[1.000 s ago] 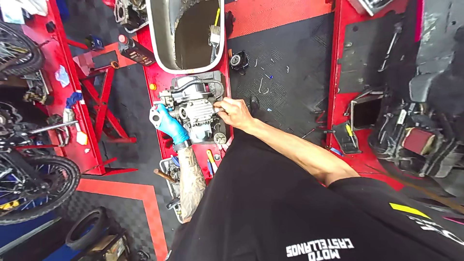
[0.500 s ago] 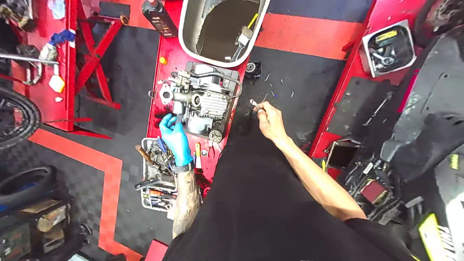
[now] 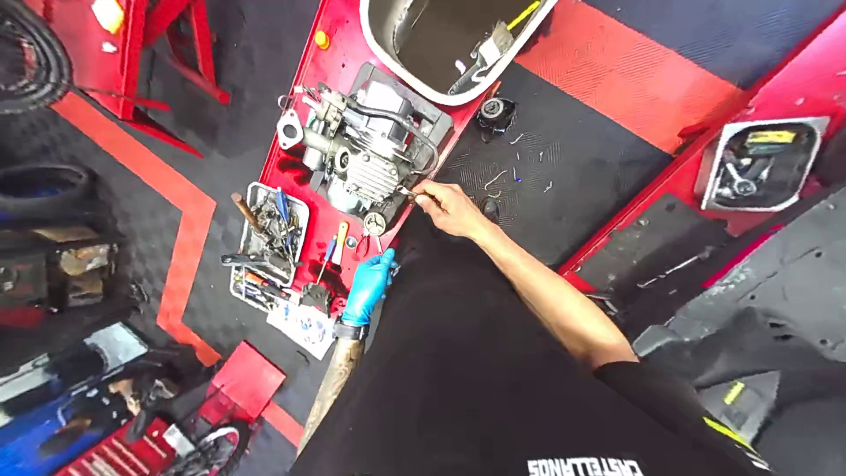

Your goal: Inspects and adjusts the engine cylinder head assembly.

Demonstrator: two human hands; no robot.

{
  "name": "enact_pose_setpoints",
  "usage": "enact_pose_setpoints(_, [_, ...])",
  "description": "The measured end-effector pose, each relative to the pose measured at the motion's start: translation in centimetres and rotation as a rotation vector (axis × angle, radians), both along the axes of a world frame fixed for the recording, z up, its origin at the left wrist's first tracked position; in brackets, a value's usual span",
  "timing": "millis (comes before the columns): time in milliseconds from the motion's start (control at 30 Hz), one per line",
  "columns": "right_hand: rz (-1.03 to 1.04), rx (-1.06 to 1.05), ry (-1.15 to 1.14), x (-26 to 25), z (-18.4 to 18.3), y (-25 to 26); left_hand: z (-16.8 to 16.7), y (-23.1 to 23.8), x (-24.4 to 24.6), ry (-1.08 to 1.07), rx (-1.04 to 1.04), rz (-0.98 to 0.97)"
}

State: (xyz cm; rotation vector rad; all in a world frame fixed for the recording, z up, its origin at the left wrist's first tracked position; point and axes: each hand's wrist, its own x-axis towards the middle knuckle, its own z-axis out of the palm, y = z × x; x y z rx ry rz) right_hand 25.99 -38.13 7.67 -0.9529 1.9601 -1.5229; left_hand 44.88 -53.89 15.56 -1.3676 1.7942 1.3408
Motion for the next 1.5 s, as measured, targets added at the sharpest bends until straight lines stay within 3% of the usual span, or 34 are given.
enact_pose_setpoints(233, [0.199, -0.018, 0.094, -4.6, -0.9, 0.4, 0.1, 5.7, -0.9, 0.241, 0.317, 0.340])
enact_pose_setpoints(400, [0.195, 0.022, 0.089, -5.7, -0.9, 0.4, 1.2, 7.1, -2.8, 0.421, 0.259, 0.512])
enact_pose_setpoints(600, [-0.014, 0.099, -0.047, -5.8, -1.2, 0.6, 2.7, 6.8, -5.7, 0.525, 0.061, 0.479])
enact_pose_setpoints(800, [-0.209, 0.183, 0.020, -5.2, 0.4, 0.6, 2.4, 6.7, -7.3, 0.492, -0.228, 0.320])
enact_pose_setpoints(900, [-0.235, 0.125, 0.056, -5.9, 0.4, 0.4, 1.8, 6.7, -7.6, 0.533, -0.215, 0.365])
enact_pose_setpoints(1100, [-0.224, 0.074, 0.077, -6.5, 0.3, 0.2, 1.9, 6.4, -7.7, 0.560, 0.042, 0.403])
enact_pose_setpoints(1500, [-0.225, 0.094, -0.150, -4.7, -2.4, 0.0, 1.8, 7.1, -9.0, 0.560, -0.177, 0.319])
